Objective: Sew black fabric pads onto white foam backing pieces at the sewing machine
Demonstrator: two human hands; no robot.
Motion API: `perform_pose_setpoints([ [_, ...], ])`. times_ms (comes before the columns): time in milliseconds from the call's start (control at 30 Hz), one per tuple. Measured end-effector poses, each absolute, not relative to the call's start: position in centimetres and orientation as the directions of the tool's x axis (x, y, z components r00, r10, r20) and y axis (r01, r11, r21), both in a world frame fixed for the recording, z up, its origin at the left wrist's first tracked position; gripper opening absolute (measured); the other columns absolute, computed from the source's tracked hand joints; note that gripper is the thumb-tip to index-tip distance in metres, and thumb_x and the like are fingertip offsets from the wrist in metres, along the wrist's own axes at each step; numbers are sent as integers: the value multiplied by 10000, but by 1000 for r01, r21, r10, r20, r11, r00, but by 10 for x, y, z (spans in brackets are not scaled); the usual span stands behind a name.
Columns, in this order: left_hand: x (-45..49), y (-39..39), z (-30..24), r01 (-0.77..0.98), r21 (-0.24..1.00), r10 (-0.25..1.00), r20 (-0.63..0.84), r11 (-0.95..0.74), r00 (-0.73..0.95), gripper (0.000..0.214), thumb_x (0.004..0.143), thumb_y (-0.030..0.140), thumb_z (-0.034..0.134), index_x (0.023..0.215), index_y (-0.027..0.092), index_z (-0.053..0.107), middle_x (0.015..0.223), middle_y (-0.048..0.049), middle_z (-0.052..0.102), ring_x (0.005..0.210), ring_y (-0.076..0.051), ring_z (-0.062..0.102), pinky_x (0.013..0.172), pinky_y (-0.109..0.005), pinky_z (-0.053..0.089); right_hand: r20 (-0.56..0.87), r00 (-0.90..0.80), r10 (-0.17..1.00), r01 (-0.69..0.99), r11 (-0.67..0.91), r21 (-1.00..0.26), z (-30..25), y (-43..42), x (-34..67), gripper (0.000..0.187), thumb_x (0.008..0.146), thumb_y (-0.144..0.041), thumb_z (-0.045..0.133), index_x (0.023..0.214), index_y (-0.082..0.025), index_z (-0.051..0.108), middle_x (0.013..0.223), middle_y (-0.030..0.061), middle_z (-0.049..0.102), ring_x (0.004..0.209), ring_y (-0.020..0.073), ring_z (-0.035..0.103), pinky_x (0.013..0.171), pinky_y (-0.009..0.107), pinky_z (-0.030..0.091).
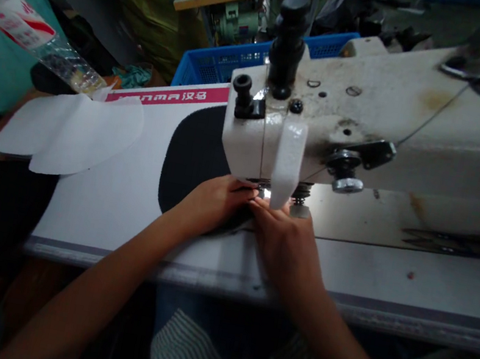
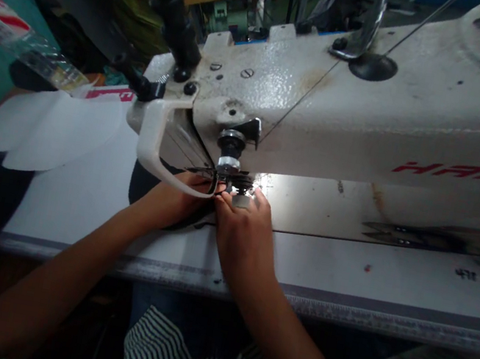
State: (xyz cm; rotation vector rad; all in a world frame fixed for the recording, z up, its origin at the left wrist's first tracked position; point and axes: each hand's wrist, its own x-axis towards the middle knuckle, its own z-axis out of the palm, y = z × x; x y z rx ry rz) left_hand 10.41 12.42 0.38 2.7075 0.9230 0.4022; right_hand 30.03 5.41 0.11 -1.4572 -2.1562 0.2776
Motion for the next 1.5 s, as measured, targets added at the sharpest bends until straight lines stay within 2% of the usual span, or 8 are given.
perform_pose_setpoints([
  [133, 93, 116, 18, 508, 459, 619, 127, -729, 775, 382, 1059, 352, 533, 1402, 200, 603, 1439, -132, 625, 1321, -250, 614, 1089, -443, 550, 285, -216, 934, 829, 330, -452, 2, 61, 299, 293, 983, -150, 541, 1175, -274, 723, 1099, 44, 779, 971, 265, 688, 965, 515, 477],
  [233, 83, 95, 21, 513, 340, 591, 191, -788, 783, 561, 987, 465, 649, 1429, 132, 555, 1418, -198, 618, 1323, -318, 594, 1067, -505, 550, 274, -230, 934, 818, 338, -467, -4, 61, 302, 266, 976, -157, 553, 1125, -280, 736, 1078, 35, 781, 947, 257, 681, 960, 513, 475],
  [367, 78, 75, 16, 534, 85, 524, 372, -841, 766, 211, 1020, 176, 597, 1224, 164, 649, 1066, -88, 750, 1006, -216, 708, 833, -364, 597, 326, -289, 900, 763, 422, -490, -14, 54, 312, 267, 994, -185, 539, 1148, -241, 750, 1205, 66, 762, 998, 262, 682, 890, 467, 522],
  [467, 77, 75, 15, 439, -21, 399, 384, -898, 833, 173, 1013, 119, 582, 1151, 175, 672, 986, -47, 767, 910, -180, 717, 763, -317, 583, 388, -338, 857, 745, 495, -446, -18, 44, 322, 303, 996, -160, 523, 1203, -211, 738, 1241, 108, 735, 1050, 267, 656, 888, 447, 538],
  [767, 76, 78, 18, 355, -48, 329, 276, -934, 903, 232, 1020, 112, 569, 1228, 139, 667, 1066, -69, 775, 984, -194, 719, 819, -332, 586, 371, -387, 844, 770, 517, -373, -14, 30, 327, 328, 977, -123, 523, 1247, -158, 705, 1165, 144, 697, 1075, 276, 579, 952, 438, 522],
  [933, 75, 80, 26, 384, -23, 374, 172, -923, 911, 248, 1055, 158, 523, 1258, 161, 665, 1095, -66, 758, 990, -197, 688, 782, -319, 569, 290, -402, 868, 815, 484, -319, -8, 31, 323, 345, 949, -104, 539, 1246, -157, 705, 1148, 142, 699, 1036, 283, 564, 911, 442, 488],
  [1167, 87, 102, 21, 496, -76, 482, 155, -865, 863, 202, 1036, 219, 593, 1204, 213, 705, 1010, -45, 724, 927, -205, 654, 702, -309, 525, 160, -310, 937, 918, 339, -206, -6, 58, 315, 389, 1003, -131, 473, 1323, -213, 678, 1157, 143, 683, 998, 284, 539, 911, 457, 419],
  [1500, 144, 86, 25, 750, -87, 753, -4, -656, 658, 253, 1039, 135, 486, 1191, 111, 686, 1031, -120, 674, 935, -250, 642, 604, -307, 523, 207, -260, 943, 899, 315, -306, -8, 55, 322, 294, 1034, -229, 497, 1234, -208, 711, 1101, 114, 672, 955, 271, 492, 847, 414, 410],
])
